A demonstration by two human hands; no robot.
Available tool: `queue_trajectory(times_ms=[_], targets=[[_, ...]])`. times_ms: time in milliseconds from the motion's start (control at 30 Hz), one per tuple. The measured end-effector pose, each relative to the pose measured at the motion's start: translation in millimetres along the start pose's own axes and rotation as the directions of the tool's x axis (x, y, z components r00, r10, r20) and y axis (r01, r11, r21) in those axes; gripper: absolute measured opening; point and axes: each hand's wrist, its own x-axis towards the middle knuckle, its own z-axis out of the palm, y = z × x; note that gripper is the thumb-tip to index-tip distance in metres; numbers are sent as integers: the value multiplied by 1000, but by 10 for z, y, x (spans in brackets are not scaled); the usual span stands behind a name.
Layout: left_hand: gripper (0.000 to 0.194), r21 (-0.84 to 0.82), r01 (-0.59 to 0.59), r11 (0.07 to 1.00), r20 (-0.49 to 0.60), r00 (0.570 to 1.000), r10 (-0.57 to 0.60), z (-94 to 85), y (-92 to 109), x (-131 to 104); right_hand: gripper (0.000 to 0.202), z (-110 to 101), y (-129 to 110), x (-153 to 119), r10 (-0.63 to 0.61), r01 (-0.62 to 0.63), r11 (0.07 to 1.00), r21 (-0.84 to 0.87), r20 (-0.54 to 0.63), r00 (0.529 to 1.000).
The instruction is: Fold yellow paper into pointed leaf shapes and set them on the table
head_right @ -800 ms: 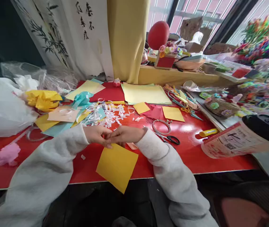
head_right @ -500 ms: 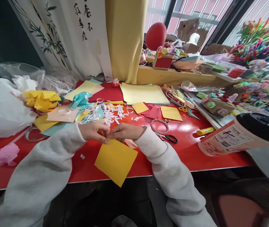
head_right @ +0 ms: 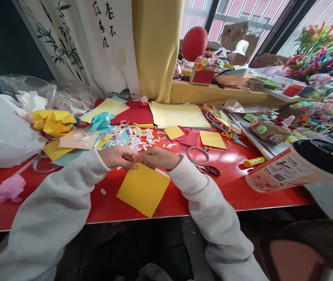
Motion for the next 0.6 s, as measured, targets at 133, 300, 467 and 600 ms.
queue_trajectory(times_ms=[133,300,467,600], targets=[[18,44,-12,999,14,1000,11,-7,14,-6,24,-3,18,18,-2,0,999,43,33,999],[20,139,-17,990,-53,998,24,7,34,-16,26,3,40,27,-55,51,995,-84,-50,997],[26,150,-53,987,-64,996,63,27,-5,5,24,10,21,15,-77,69,986,-150,-49,996],[25,156,-63,986,-54,996,72,24,-3,-1,20,4,16,4,-87,76,982,-172,-54,995]])
